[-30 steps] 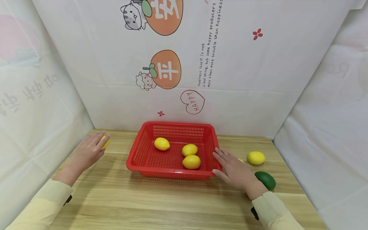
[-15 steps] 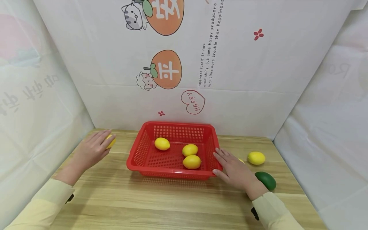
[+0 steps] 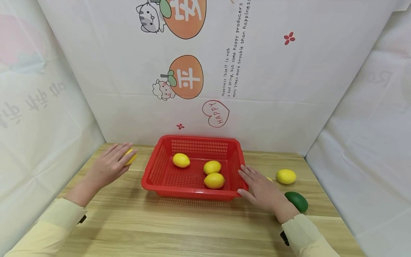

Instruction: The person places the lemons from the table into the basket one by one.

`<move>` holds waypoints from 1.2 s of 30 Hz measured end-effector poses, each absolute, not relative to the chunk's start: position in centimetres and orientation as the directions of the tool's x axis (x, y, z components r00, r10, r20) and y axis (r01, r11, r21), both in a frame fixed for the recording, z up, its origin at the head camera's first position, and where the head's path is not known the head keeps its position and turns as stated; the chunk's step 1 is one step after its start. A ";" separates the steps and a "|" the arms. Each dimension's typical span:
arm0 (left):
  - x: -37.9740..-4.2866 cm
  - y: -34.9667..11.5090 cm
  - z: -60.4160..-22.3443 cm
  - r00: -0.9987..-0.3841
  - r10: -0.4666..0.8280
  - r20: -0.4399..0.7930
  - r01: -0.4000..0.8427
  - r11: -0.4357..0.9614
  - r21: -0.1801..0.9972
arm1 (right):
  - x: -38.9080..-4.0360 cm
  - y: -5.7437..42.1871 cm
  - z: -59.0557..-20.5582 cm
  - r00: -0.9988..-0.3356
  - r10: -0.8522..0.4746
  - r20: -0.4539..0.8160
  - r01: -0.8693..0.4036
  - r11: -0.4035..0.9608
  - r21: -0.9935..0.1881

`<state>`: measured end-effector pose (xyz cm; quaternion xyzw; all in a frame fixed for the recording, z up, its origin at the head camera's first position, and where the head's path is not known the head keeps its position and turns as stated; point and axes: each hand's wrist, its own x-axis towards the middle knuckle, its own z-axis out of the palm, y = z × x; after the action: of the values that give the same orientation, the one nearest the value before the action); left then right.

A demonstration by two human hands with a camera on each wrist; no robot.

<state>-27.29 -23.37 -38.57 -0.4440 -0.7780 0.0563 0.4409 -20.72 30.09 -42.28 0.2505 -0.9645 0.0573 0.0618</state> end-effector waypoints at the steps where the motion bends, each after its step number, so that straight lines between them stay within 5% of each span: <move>1: -27.2 -23.2 -38.5 -0.213 0.742 0.635 0.642 0.596 -0.482 | -20.7 30.1 -42.3 -0.867 -0.475 0.147 -0.489 0.868 -0.079; 36: -25.7 -15.9 -36.4 -0.178 0.811 0.558 0.687 0.508 -0.520 | -20.5 30.1 -42.2 -0.863 -0.481 0.158 -0.497 0.864 -0.083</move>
<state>-25.69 -15.89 -36.42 -0.4902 -0.7636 0.0751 0.4134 -20.49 30.06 -42.21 0.2537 -0.9631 0.0607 0.0661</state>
